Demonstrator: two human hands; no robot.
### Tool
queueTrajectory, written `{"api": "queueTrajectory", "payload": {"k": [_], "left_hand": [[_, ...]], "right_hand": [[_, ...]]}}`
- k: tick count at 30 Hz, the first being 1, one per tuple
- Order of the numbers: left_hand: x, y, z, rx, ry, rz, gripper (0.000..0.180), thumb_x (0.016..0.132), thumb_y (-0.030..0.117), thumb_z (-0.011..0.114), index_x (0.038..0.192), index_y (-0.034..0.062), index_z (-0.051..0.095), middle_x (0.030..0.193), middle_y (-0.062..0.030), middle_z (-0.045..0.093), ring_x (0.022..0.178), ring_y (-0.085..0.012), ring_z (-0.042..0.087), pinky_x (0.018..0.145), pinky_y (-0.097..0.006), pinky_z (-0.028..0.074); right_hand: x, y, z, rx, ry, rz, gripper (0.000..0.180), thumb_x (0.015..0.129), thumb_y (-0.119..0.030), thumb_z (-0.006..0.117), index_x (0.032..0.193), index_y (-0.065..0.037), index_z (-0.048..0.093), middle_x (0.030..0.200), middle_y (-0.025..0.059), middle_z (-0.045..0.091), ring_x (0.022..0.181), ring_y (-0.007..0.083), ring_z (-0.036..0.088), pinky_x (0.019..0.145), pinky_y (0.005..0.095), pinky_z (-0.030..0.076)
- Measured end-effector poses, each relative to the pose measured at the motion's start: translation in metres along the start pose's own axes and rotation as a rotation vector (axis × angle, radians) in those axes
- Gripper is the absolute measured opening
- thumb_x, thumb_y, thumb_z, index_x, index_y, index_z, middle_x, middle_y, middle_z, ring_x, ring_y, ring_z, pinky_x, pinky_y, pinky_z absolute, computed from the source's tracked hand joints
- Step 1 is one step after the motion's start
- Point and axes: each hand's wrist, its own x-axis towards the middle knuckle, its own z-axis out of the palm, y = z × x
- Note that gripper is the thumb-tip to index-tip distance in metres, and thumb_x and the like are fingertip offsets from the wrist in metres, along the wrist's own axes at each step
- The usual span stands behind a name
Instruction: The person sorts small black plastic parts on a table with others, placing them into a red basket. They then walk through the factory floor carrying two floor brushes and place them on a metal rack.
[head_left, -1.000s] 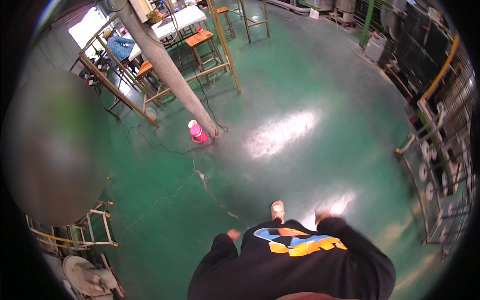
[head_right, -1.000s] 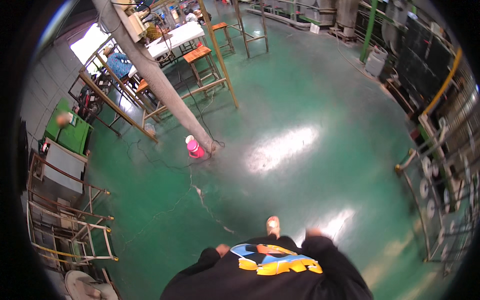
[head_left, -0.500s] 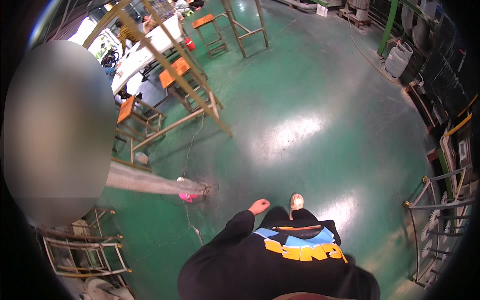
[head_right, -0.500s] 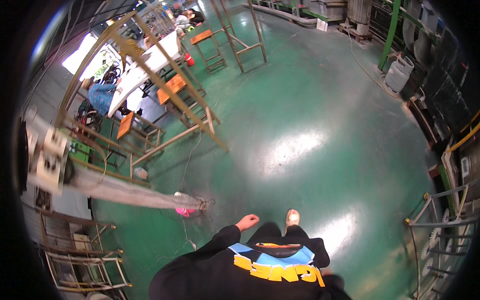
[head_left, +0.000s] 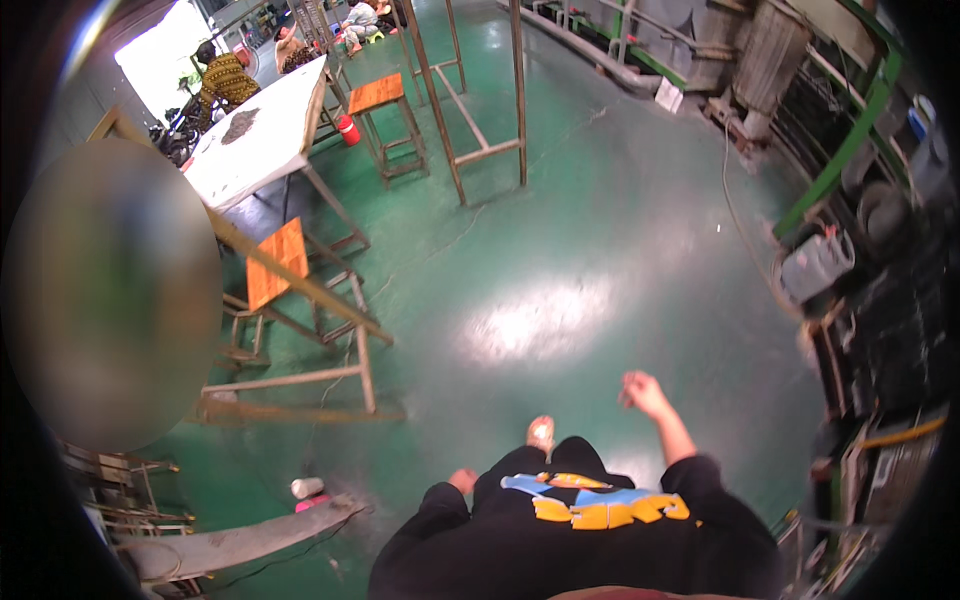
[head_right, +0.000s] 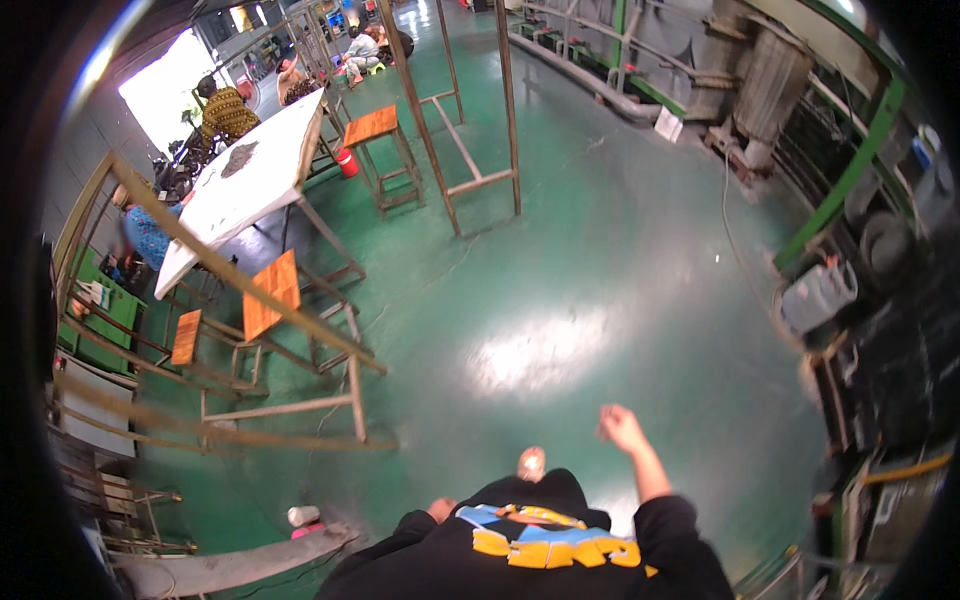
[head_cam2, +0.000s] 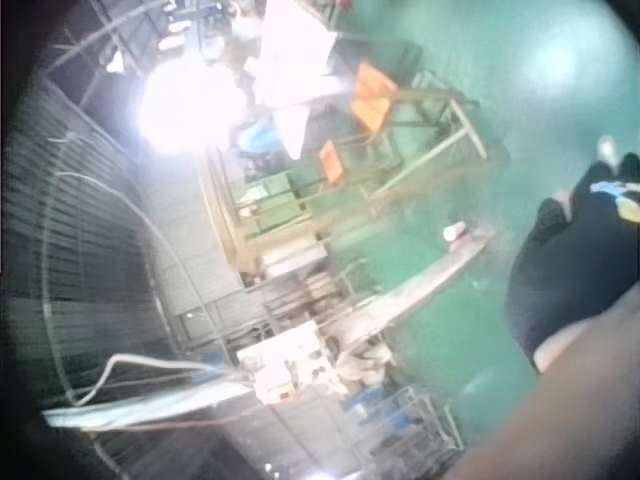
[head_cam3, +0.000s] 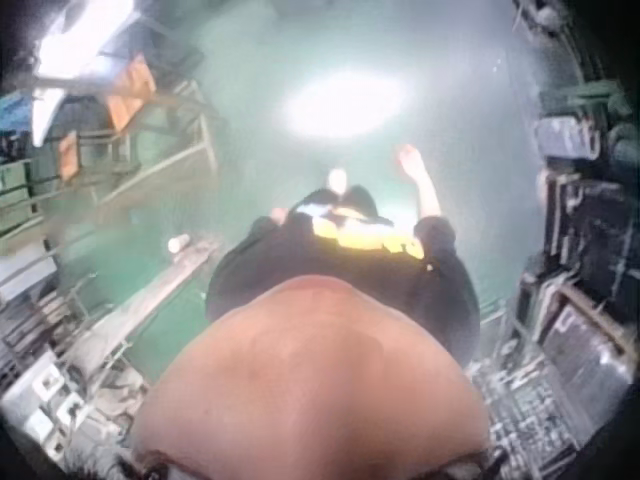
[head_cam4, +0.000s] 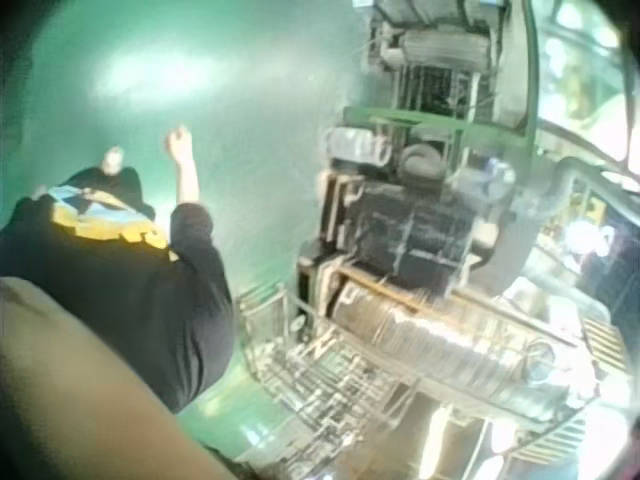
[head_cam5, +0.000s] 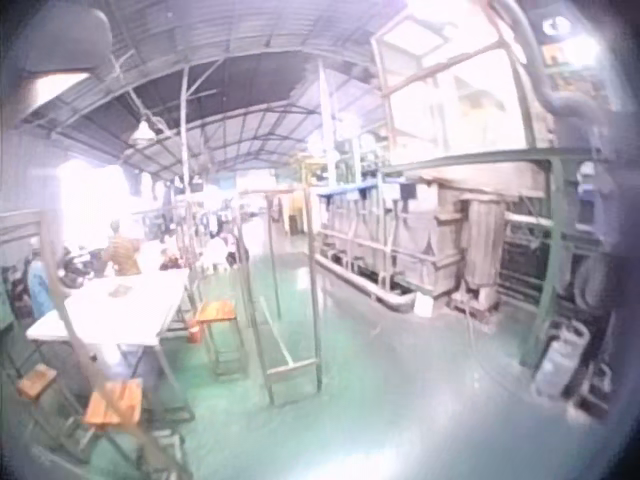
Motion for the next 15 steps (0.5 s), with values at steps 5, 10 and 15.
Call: {"api": "queueTrajectory", "payload": {"k": [5, 10, 15], "left_hand": [[0.166, 0.231, -0.122, 0.078, 0.026, 0.487, 0.035, 0.063, 0.029, 0.052, 0.09, 0.0053, 0.051, 0.078, -0.0148, 0.055, 0.075, -0.0288, 0.052, 0.066, -0.035, 0.041], [0.3, 0.403, -0.241, -0.112, 0.162, 0.554, 0.031, 0.067, 0.024, 0.048, 0.091, 0.0044, 0.05, 0.075, -0.0133, 0.055, 0.073, -0.0273, 0.053, 0.065, -0.035, 0.041], [0.362, 0.44, -0.297, 0.099, 0.203, 0.355, 0.032, 0.068, 0.028, 0.047, 0.091, 0.0058, 0.05, 0.081, -0.0148, 0.054, 0.078, -0.0306, 0.05, 0.068, -0.037, 0.04]], "right_hand": [[0.033, 0.084, -0.038, -0.416, 0.138, 0.475, 0.023, 0.077, -0.022, 0.043, 0.081, -0.001, 0.051, 0.064, 0.0125, 0.055, 0.056, 0.0136, 0.053, 0.05, 0.0273, 0.043], [0.113, 0.122, -0.105, -0.615, -0.064, 0.881, 0.023, 0.075, -0.021, 0.042, 0.081, -0.001, 0.052, 0.068, 0.0139, 0.055, 0.056, 0.0186, 0.054, 0.05, 0.0308, 0.043], [0.326, 0.13, -0.187, -0.591, -0.023, 0.655, 0.024, 0.072, -0.02, 0.042, 0.081, -0.001, 0.052, 0.071, 0.0152, 0.055, 0.056, 0.0235, 0.054, 0.05, 0.0343, 0.043]]}}
